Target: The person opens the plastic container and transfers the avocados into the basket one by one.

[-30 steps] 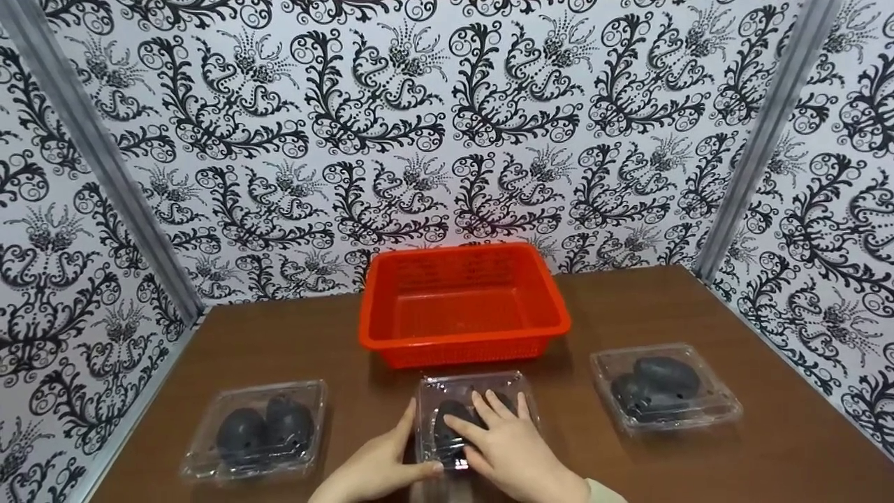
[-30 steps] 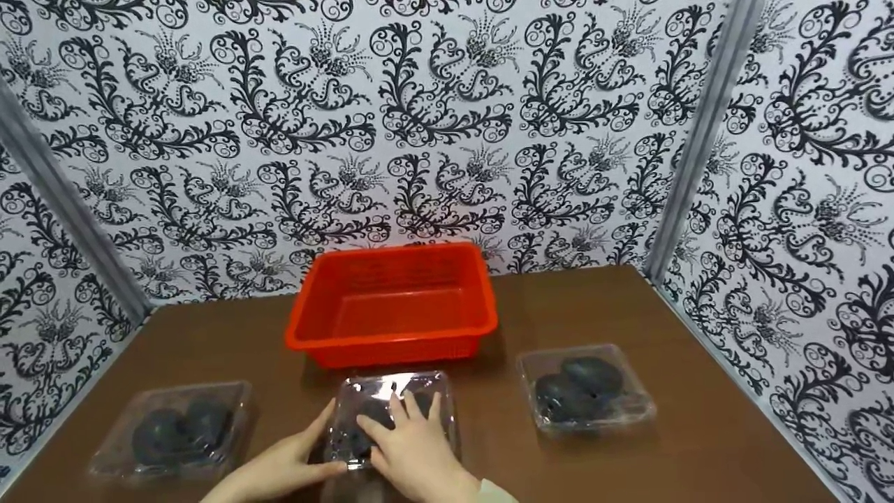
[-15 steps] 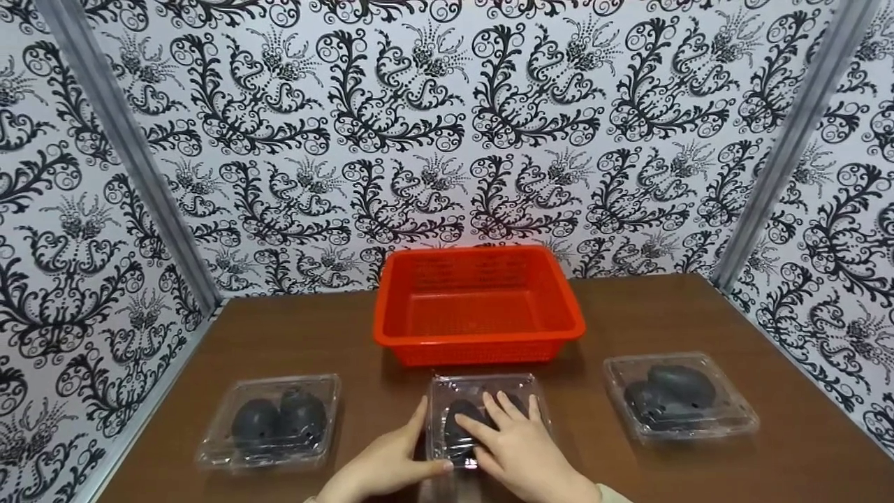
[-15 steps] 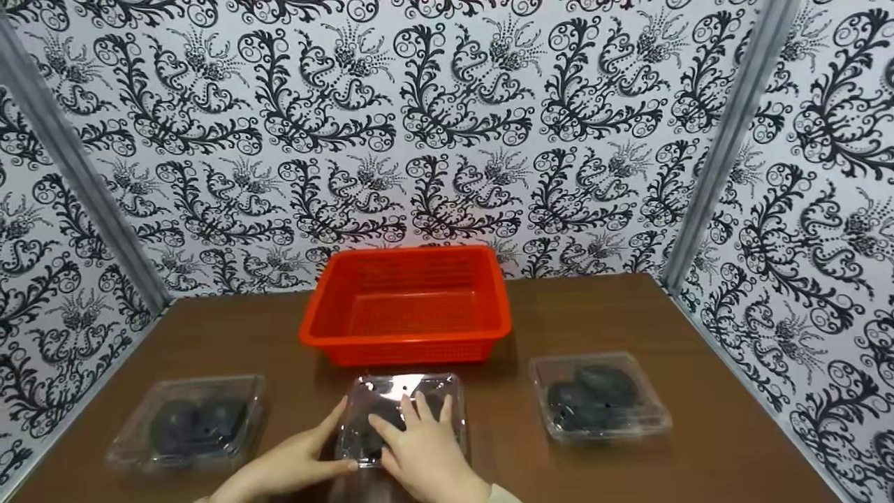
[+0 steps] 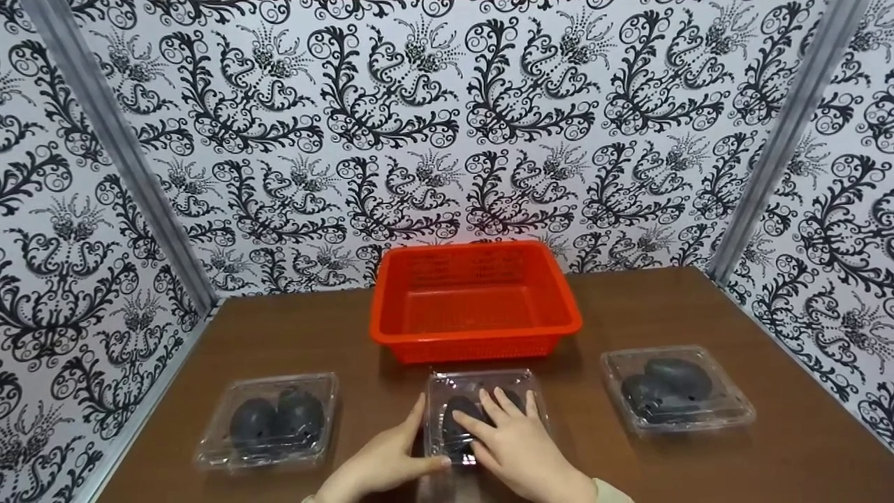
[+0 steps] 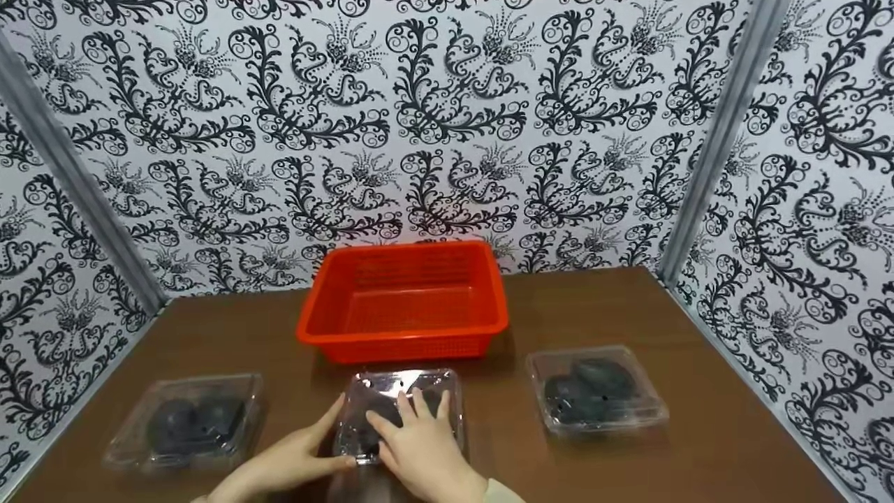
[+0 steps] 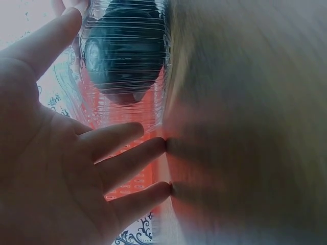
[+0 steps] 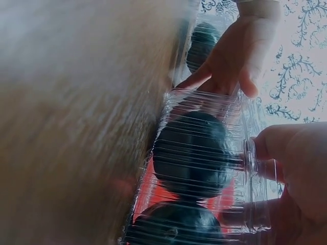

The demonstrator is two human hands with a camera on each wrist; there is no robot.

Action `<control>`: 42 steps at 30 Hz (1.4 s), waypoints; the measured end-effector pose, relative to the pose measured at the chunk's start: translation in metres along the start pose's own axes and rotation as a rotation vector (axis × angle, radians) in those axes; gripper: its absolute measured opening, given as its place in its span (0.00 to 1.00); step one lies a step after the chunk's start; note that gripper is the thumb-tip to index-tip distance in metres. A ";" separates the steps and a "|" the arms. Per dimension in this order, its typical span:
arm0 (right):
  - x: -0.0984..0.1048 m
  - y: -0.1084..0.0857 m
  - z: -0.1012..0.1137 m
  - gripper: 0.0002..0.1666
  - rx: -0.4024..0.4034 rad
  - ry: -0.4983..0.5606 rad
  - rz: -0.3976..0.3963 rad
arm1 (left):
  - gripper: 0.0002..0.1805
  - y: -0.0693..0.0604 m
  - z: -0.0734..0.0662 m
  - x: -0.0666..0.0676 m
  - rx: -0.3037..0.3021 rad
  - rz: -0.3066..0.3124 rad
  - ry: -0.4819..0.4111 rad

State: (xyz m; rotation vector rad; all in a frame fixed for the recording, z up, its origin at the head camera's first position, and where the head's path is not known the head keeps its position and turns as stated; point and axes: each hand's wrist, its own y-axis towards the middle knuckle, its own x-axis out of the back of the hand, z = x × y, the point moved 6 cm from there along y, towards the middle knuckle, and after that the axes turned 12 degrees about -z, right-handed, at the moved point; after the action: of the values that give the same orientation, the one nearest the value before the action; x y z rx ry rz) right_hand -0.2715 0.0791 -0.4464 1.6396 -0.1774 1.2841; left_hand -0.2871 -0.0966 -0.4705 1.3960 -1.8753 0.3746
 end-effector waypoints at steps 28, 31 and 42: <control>0.001 0.001 0.003 0.21 -0.001 -0.052 -0.002 | 0.57 0.000 0.001 0.002 0.002 0.003 -0.060; 0.001 0.001 0.004 0.20 -0.010 -0.052 0.003 | 0.56 0.000 0.002 0.001 -0.004 0.002 -0.051; 0.001 0.003 0.006 0.19 0.007 -0.091 0.004 | 0.56 0.002 0.003 0.000 -0.019 -0.010 -0.101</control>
State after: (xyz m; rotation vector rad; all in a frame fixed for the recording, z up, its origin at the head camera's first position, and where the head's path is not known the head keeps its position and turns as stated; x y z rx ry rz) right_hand -0.2695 0.0733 -0.4437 1.7057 -0.2326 1.2149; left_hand -0.2897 -0.0978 -0.4718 1.4344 -1.9473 0.2859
